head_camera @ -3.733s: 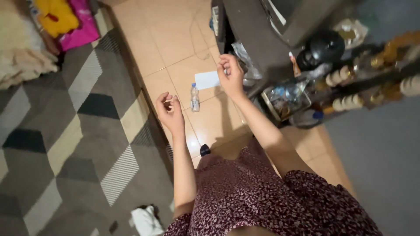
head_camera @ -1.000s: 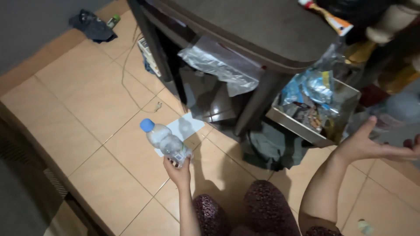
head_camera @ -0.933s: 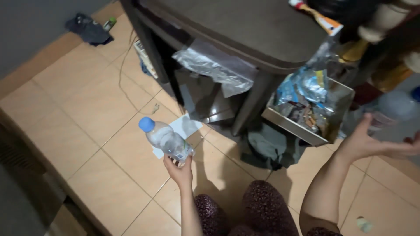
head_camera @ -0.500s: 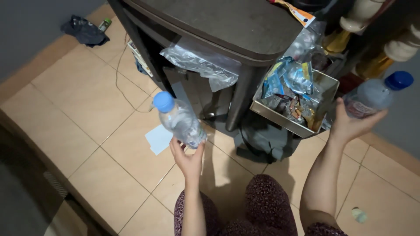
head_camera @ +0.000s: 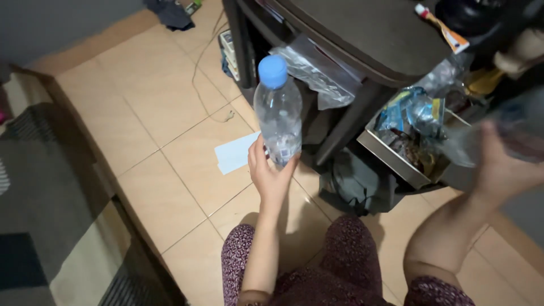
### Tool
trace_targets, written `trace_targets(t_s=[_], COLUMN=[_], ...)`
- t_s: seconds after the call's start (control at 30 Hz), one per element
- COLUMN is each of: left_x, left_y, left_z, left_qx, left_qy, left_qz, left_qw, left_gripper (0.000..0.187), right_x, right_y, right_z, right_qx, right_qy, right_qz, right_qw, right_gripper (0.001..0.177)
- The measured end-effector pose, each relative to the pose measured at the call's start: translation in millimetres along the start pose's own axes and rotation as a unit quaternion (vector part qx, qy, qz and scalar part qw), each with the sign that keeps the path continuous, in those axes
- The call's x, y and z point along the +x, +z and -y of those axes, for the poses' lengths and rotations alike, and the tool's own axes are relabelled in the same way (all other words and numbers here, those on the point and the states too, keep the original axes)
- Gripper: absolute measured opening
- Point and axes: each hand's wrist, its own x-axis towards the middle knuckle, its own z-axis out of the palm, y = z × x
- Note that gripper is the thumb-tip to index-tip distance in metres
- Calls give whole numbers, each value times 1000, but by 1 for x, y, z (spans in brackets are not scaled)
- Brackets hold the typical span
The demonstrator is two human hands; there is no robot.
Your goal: The person assembles a small portable electric fan by connecting the cage and blade assembly to the base motor unit.
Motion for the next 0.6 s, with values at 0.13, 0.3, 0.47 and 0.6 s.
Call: trace_targets(t_s=[0.13, 0.3, 0.47, 0.6], left_x=[23, 73, 112, 130], left_y=[-24, -69, -120, -151], left_z=[-43, -114, -199, -264], left_qx=[26, 57, 86, 101], left_qy=[25, 40, -8, -18], left_qz=[-38, -68, -71, -79], left_qw=[999, 995, 994, 992], left_gripper=[82, 85, 86, 86], right_x=[71, 139, 190, 232], right_y=[35, 88, 116, 105], right_z=[186, 319, 398, 440], right_qx=[168, 271, 391, 452], right_qy=[91, 135, 209, 223], right_qz=[76, 217, 276, 304], right_qw=[979, 928, 853, 808], right_gripper=[87, 73, 83, 86])
